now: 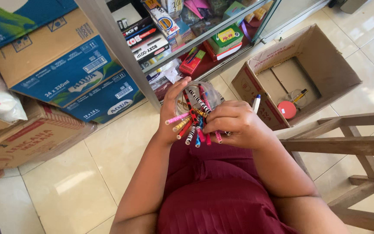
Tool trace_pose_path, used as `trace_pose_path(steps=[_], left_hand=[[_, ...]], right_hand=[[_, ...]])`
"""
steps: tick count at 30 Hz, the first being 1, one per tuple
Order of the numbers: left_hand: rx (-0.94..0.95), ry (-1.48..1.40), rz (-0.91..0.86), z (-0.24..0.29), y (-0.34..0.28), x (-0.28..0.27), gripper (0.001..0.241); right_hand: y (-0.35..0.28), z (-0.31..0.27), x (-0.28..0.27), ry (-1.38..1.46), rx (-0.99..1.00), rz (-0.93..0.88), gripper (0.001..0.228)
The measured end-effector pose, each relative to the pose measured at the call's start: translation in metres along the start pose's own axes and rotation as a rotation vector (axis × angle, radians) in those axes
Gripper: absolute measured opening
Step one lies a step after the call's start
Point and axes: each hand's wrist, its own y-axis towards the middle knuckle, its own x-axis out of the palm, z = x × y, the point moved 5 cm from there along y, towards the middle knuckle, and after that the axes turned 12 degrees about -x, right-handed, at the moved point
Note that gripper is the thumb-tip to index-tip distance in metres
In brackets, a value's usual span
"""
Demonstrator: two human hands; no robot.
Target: The person removes items including a box of safety pins and pencils from a cardboard box, places them into a glass display case, and wipes the exterior glass of the case with a cloth.
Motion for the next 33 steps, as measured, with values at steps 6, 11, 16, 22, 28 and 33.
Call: trace_pose_path(steps=[6, 11, 16, 22, 28, 33], left_hand=[[-0.002, 0.054, -0.004, 0.002, 0.001, 0.000, 0.084], [0.039, 0.061, -0.019, 0.008, 0.003, -0.002, 0.089], [0.033, 0.091, -0.007, 0.007, 0.004, 0.001, 0.089], [0.009, 0.085, 0.008, 0.002, 0.000, 0.002, 0.087], [0.027, 0.134, 0.012, -0.001, 0.000, 0.000, 0.091], [-0.002, 0.067, -0.039, -0.005, 0.001, 0.004, 0.092]], right_hand=[[-0.002, 0.004, -0.005, -0.013, 0.001, 0.014, 0.022], [-0.008, 0.005, -0.015, -0.073, 0.090, 0.055, 0.021], [-0.003, 0.002, -0.013, -0.068, 0.052, 0.043, 0.027], [0.006, -0.001, 0.000, -0.075, 0.035, -0.131, 0.043], [0.002, 0.005, -0.014, -0.016, 0.209, -0.007, 0.025], [0.004, 0.002, -0.014, -0.020, 0.129, 0.004, 0.019]])
